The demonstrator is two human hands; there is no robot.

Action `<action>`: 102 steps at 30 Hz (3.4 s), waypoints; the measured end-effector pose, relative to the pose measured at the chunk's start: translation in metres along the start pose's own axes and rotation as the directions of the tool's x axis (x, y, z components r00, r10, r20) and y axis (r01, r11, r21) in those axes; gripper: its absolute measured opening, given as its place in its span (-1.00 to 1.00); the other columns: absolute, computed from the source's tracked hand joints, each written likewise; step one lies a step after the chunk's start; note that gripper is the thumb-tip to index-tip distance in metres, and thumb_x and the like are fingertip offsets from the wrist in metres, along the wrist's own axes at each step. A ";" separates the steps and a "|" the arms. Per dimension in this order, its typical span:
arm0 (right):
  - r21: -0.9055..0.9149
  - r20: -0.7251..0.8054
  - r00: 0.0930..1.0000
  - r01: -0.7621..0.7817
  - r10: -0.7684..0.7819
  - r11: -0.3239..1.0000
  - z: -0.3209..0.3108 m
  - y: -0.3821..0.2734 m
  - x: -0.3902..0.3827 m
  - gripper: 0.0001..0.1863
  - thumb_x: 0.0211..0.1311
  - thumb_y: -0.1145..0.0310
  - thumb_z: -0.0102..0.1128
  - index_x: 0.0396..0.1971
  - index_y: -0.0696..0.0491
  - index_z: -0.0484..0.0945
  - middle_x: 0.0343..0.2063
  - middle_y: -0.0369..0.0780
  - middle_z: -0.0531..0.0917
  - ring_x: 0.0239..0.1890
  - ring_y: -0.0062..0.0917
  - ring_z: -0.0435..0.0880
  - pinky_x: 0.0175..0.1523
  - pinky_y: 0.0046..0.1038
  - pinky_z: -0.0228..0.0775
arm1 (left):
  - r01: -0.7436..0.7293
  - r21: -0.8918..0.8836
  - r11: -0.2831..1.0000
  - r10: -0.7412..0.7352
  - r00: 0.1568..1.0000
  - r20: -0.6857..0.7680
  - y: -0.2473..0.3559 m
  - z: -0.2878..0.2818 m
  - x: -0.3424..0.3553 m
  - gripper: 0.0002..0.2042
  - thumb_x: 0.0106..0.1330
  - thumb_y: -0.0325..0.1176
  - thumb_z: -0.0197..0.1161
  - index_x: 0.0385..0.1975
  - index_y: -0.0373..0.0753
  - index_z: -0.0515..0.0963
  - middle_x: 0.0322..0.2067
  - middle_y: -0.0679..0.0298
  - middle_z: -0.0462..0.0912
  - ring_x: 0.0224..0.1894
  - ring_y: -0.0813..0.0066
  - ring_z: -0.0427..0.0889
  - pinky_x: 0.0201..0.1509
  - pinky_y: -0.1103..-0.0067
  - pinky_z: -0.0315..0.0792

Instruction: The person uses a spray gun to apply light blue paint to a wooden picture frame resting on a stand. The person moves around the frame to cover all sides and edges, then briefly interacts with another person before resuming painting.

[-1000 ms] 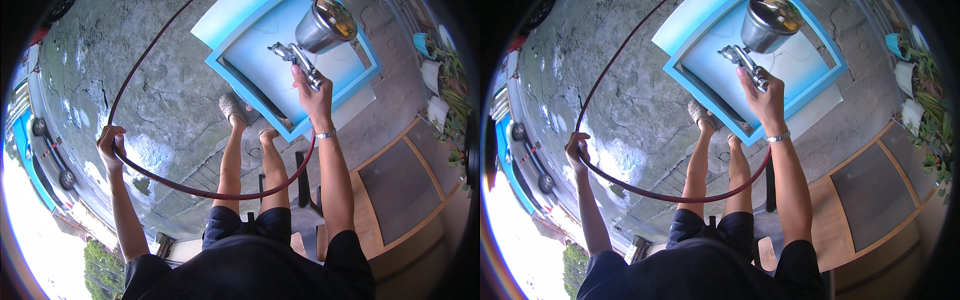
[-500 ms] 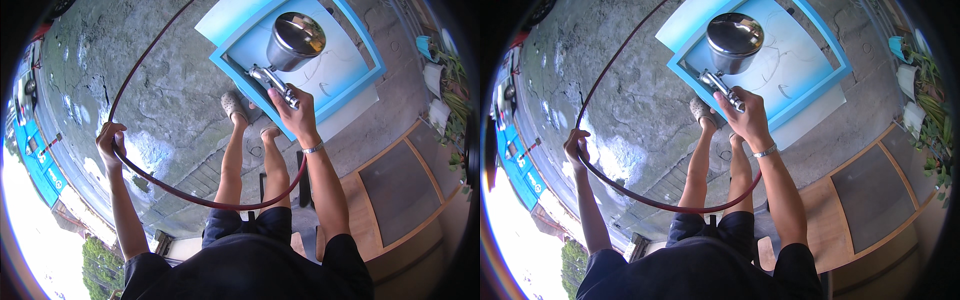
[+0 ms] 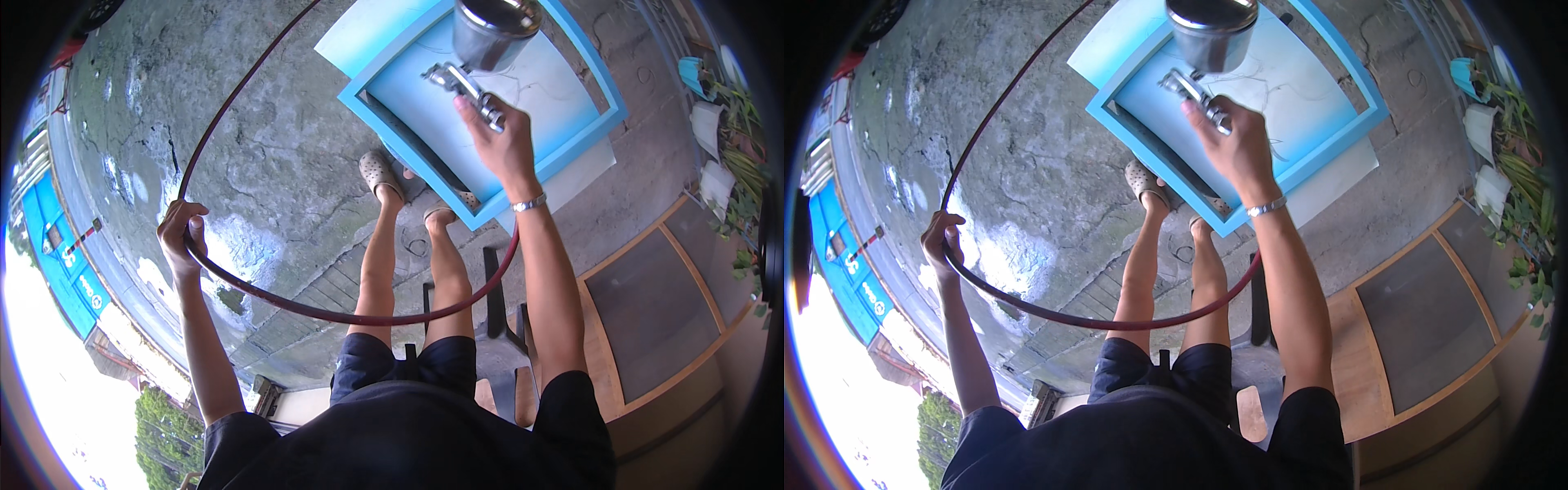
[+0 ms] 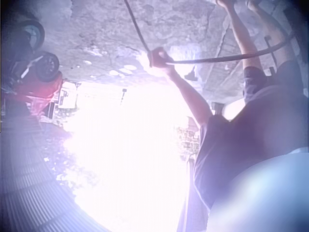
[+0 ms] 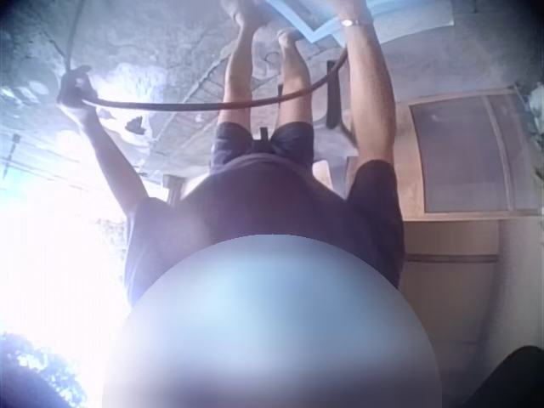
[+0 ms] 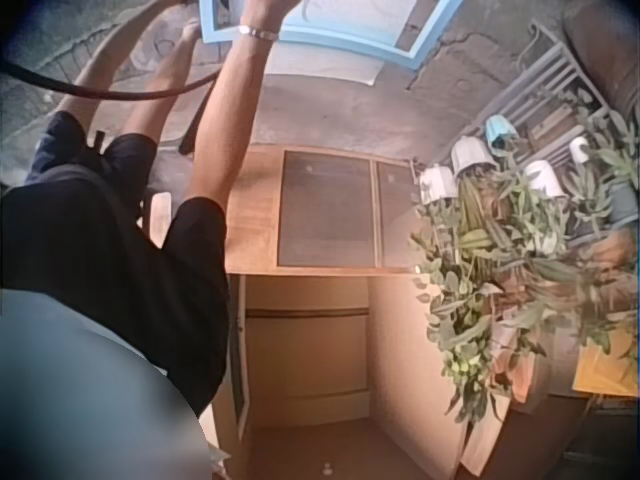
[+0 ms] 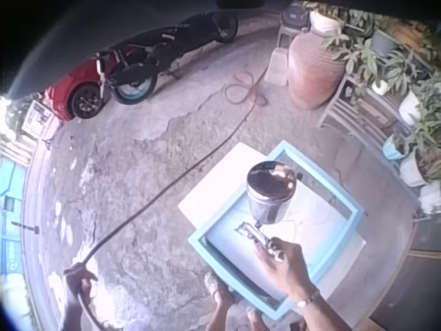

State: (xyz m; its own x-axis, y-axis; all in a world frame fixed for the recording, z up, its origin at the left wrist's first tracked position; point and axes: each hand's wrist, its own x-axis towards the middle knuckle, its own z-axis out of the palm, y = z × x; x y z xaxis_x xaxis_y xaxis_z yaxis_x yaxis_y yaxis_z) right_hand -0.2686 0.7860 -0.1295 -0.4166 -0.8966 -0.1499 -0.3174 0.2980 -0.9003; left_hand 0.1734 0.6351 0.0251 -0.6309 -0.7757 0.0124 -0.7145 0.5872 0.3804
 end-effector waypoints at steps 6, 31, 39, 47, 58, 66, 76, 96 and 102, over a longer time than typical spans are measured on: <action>-0.151 -0.161 0.986 0.025 -0.050 0.988 -0.033 0.026 0.040 -0.53 0.37 -0.02 0.30 -0.37 0.16 0.73 -0.70 -0.25 0.64 -0.69 -0.57 0.57 -0.57 -0.50 0.26 | -0.034 0.007 0.999 0.034 0.999 -0.009 0.008 0.006 0.006 -0.46 0.54 0.03 0.05 -0.56 -0.33 0.52 -0.62 0.19 0.54 -0.53 0.26 0.54 -0.41 0.42 0.37; -0.048 -0.298 0.938 -0.199 0.176 0.979 -0.055 0.015 0.046 -0.46 0.34 -0.12 0.27 -0.47 0.14 0.71 -0.65 -0.27 0.70 -0.72 -0.62 0.60 -0.62 -0.57 0.31 | -0.037 -0.033 0.999 0.036 0.999 -0.026 -0.003 0.012 0.013 -0.44 0.53 0.07 0.04 -0.58 -0.32 0.54 -0.65 0.20 0.52 -0.56 0.25 0.53 -0.45 0.42 0.35; 0.106 -0.113 0.973 -0.190 0.201 0.976 -0.004 -0.023 -0.013 -0.58 0.35 0.08 0.34 -0.35 0.21 0.71 -0.61 -0.25 0.70 -0.58 -0.64 0.60 -0.42 -0.52 0.38 | -0.021 -0.021 1.000 0.021 0.999 -0.024 -0.016 0.005 0.008 -0.40 0.53 0.12 0.01 -0.59 -0.31 0.53 -0.67 0.21 0.51 -0.59 0.30 0.51 -0.48 0.44 0.34; 0.106 -0.013 0.997 -0.077 0.078 0.991 0.035 -0.039 -0.047 -0.64 0.36 0.21 0.35 -0.50 0.20 0.60 -0.69 -0.22 0.62 -0.66 -0.63 0.53 -0.51 -0.51 0.32 | -0.031 -0.058 0.998 0.030 0.999 -0.028 -0.025 0.003 -0.001 -0.39 0.53 0.12 0.01 -0.58 -0.34 0.53 -0.67 0.20 0.49 -0.59 0.30 0.48 -0.48 0.43 0.32; 0.159 0.222 0.970 -0.141 0.104 0.977 0.032 -0.056 -0.043 -0.63 0.38 0.14 0.30 -0.37 0.21 0.65 -0.63 -0.21 0.69 -0.63 -0.55 0.64 -0.45 -0.46 0.43 | -0.031 -0.089 0.996 0.028 0.999 -0.034 -0.026 0.006 -0.010 -0.36 0.53 0.14 -0.02 -0.60 -0.35 0.53 -0.67 0.19 0.49 -0.60 0.27 0.48 -0.47 0.41 0.32; -0.270 -0.129 0.987 -0.125 0.092 0.955 -0.034 -0.002 0.043 -0.43 0.32 -0.16 0.28 -0.45 0.15 0.74 -0.64 -0.26 0.71 -0.62 -0.56 0.68 -0.47 -0.51 0.43 | -0.073 -0.061 0.995 0.072 0.997 -0.019 -0.017 0.009 -0.005 -0.42 0.51 0.09 0.06 -0.60 -0.32 0.51 -0.67 0.20 0.51 -0.59 0.27 0.47 -0.46 0.41 0.32; -0.129 -0.482 0.867 -0.211 0.125 0.969 -0.080 0.026 0.114 -0.38 0.29 -0.20 0.28 -0.57 0.14 0.69 -0.72 -0.26 0.63 -0.81 -0.62 0.47 -0.69 -0.52 0.24 | -0.098 -0.071 0.993 0.097 0.995 -0.015 -0.007 0.024 -0.001 -0.52 0.50 -0.02 0.14 -0.60 -0.28 0.50 -0.66 0.23 0.49 -0.57 0.29 0.45 -0.43 0.40 0.31; 0.147 -0.716 0.639 -0.255 0.281 0.956 -0.094 -0.265 -0.110 -0.53 0.44 0.00 0.18 -0.17 0.19 0.59 -0.51 -0.23 0.67 -0.79 -0.71 0.43 -0.72 -0.60 0.20 | 0.043 -0.034 0.998 -0.021 0.868 0.497 -0.145 -0.040 0.056 -0.69 0.33 -0.08 0.32 -0.46 -0.22 0.67 -0.49 -0.06 0.66 -0.32 -0.17 0.67 -0.23 0.13 0.55; 0.264 -0.817 0.465 -0.222 0.340 0.938 -0.051 -0.395 -0.069 -0.54 0.45 0.01 0.19 -0.33 0.19 0.62 -0.56 -0.29 0.65 -0.81 -0.72 0.42 -0.73 -0.60 0.17 | -0.053 0.011 0.999 0.043 0.897 0.439 -0.208 -0.133 0.199 -0.68 0.35 -0.05 0.29 -0.41 -0.21 0.64 -0.58 -0.10 0.60 -0.40 -0.22 0.64 -0.32 0.11 0.50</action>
State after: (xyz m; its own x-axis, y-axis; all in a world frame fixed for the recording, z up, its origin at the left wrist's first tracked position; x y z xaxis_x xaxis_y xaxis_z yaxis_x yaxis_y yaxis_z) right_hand -0.1577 0.7470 0.2571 -0.9979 -0.0483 -0.0423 0.0200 0.3925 -0.9195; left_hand 0.2369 0.3283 0.0712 -0.7294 -0.5697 -0.3786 -0.6835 0.6296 0.3694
